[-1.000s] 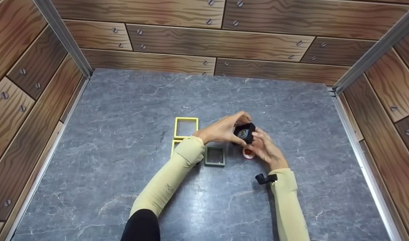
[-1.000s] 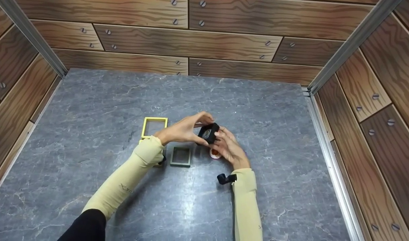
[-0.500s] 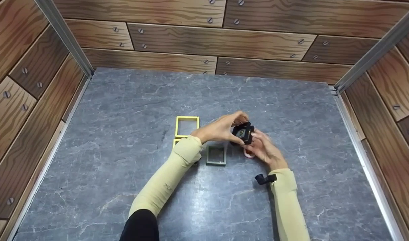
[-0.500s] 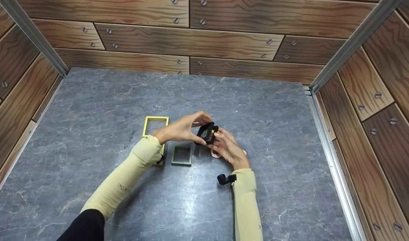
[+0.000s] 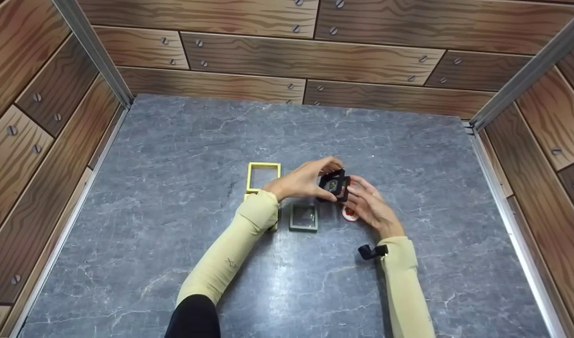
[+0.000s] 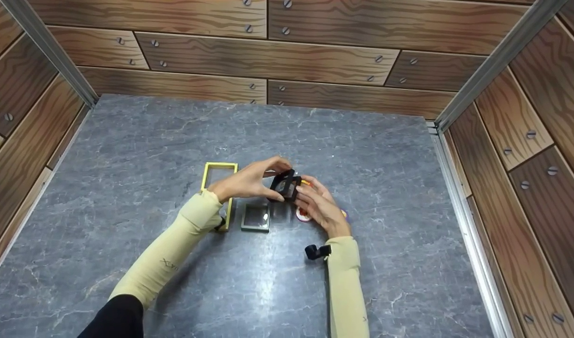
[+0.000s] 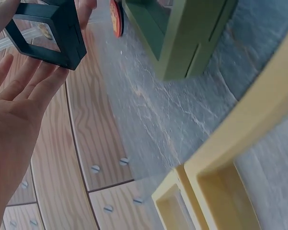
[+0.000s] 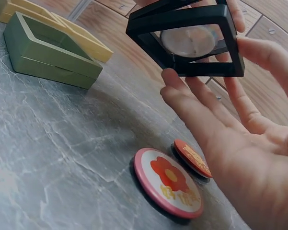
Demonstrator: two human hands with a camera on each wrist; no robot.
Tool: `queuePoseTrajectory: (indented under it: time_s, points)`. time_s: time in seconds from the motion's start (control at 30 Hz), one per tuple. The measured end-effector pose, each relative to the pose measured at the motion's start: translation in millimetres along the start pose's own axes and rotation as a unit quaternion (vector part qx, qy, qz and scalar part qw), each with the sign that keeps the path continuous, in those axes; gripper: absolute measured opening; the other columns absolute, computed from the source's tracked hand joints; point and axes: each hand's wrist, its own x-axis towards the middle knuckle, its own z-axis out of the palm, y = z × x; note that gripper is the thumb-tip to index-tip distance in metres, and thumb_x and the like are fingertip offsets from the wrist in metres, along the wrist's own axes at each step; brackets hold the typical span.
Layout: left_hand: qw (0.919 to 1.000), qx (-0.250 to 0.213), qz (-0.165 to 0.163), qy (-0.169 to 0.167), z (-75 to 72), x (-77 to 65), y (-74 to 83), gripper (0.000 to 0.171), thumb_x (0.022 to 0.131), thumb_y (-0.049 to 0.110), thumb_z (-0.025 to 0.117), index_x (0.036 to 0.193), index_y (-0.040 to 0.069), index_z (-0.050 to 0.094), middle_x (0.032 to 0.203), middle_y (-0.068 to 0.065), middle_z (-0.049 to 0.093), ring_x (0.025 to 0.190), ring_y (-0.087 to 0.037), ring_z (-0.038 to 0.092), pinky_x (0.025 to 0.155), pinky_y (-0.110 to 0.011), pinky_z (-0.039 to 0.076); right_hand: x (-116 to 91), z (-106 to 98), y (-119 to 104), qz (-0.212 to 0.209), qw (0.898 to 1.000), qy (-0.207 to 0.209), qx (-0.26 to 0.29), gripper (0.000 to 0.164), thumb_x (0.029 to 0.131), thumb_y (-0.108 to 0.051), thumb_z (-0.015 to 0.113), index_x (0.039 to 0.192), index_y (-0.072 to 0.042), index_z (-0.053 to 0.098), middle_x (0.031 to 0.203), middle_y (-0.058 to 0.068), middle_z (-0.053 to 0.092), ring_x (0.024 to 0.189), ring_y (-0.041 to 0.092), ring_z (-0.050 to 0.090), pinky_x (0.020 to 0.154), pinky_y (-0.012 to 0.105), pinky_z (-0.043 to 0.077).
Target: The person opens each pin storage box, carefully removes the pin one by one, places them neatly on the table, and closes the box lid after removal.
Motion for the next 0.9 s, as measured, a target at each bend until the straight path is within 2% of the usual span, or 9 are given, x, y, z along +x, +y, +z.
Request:
queuePoseTrajectory:
  time_s: [0.17,0.4,0.57,0.7,0.8,0.9]
  points:
    - [0.9999,0.001,-0.011,0.006,-6.0,-2.9,-0.2,0.085,0.080,0.027,0.093,0.151,0.011,0.048,0.150,-0.009,0.061,0.139,-0.021,0.059,0.124,-0.032,0.045,-1,2,-2,-0.013,1.000,0.004,-0.014,0.031,0.108,0.005,0.044,0.129,-0.015,0.058,0.114,0.007,0.076,0.101,0.017,0.076,0.093,0.030,0.064]
    - [0.9997,-0.004,-0.021,0.009,-10.5,-8.6,0.2,0.087,0.081,0.026,0.093,0.153,0.011,0.047,0.153,-0.008,0.059,0.140,-0.022,0.058,0.124,-0.033,0.045,-4,4,-5,-0.027,0.999,-0.004,-0.038,0.026,0.108,-0.001,0.052,0.132,-0.009,0.060,0.118,0.011,0.076,0.106,0.019,0.076,0.097,0.032,0.064]
    - [0.9998,0.002,-0.019,0.009,-11.9,-11.5,-2.2,0.088,0.081,0.028,0.093,0.154,0.010,0.047,0.154,-0.009,0.058,0.141,-0.022,0.058,0.125,-0.033,0.045,0,13,-3,-0.054,0.995,0.043,-0.070,0.021,0.106,0.000,0.057,0.122,-0.008,0.068,0.109,0.009,0.079,0.100,0.018,0.077,0.092,0.029,0.065]
    - [0.9998,0.012,-0.015,0.010,-14.0,-14.4,-2.5,0.089,0.082,0.027,0.092,0.156,0.009,0.045,0.157,-0.010,0.056,0.143,-0.024,0.057,0.126,-0.036,0.044,7,20,-1,-0.081,0.988,0.087,-0.102,0.018,0.103,0.001,0.062,0.113,-0.009,0.073,0.101,0.004,0.080,0.093,0.014,0.077,0.084,0.025,0.065]
    - [0.9996,0.022,-0.012,0.013,-16.3,-17.9,-2.6,0.091,0.083,0.025,0.091,0.159,0.008,0.043,0.159,-0.012,0.054,0.143,-0.027,0.056,0.126,-0.041,0.043,11,23,-1,-0.082,0.982,0.106,-0.133,0.016,0.101,-0.002,0.067,0.114,-0.008,0.074,0.101,0.001,0.079,0.091,0.012,0.076,0.084,0.025,0.066]
    - [0.9989,0.040,-0.020,0.013,-17.4,-23.0,-4.6,0.091,0.085,0.028,0.089,0.161,0.010,0.042,0.160,-0.011,0.052,0.143,-0.028,0.055,0.126,-0.045,0.044,13,24,-1,-0.065,0.977,0.122,-0.161,0.018,0.100,-0.004,0.070,0.117,-0.006,0.073,0.099,-0.001,0.078,0.087,0.012,0.075,0.084,0.025,0.065]
